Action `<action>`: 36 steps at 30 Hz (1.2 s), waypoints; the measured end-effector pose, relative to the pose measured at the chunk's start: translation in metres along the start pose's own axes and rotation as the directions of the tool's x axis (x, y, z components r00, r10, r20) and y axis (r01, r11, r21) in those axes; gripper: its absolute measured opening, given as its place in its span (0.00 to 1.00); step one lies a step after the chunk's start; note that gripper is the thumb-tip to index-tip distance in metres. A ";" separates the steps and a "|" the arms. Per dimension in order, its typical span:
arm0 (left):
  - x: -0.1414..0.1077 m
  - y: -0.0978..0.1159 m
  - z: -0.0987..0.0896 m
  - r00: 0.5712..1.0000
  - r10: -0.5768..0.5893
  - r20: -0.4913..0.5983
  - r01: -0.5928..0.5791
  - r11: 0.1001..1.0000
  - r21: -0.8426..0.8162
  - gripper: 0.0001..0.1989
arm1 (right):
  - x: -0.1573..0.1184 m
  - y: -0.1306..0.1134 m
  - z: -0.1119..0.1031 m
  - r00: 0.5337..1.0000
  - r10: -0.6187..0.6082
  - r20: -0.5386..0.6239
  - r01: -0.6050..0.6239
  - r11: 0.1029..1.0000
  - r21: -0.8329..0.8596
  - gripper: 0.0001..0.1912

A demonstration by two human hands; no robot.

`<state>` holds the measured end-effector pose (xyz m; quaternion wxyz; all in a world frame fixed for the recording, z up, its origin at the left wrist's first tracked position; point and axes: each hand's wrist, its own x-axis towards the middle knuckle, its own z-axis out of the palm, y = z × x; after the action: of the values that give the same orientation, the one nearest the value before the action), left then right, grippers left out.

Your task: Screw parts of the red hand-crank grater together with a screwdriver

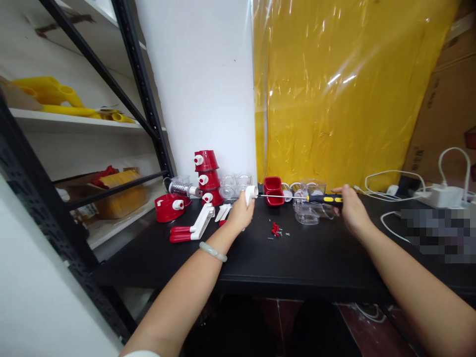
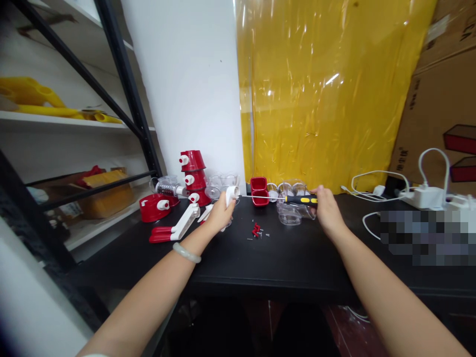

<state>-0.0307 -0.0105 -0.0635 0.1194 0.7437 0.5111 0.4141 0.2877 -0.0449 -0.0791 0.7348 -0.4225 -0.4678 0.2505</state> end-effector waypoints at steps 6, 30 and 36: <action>-0.001 0.001 0.000 1.000 0.006 0.003 -0.006 1.000 -0.002 0.12 | -0.001 -0.006 0.002 0.996 0.077 0.047 -0.086 0.969 0.231 0.20; 0.001 0.000 0.000 1.000 -0.015 -0.004 0.014 0.999 -0.038 0.13 | -0.002 -0.007 0.003 0.989 0.145 0.035 -0.145 0.989 -0.008 0.27; 0.000 0.002 -0.001 1.000 -0.011 -0.003 0.011 1.000 -0.022 0.12 | -0.003 -0.010 0.002 0.990 0.127 0.061 -0.137 0.968 0.211 0.23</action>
<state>-0.0302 -0.0114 -0.0622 0.1290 0.7389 0.5108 0.4201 0.2843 -0.0512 -0.0716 0.7466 -0.3649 -0.4261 0.3577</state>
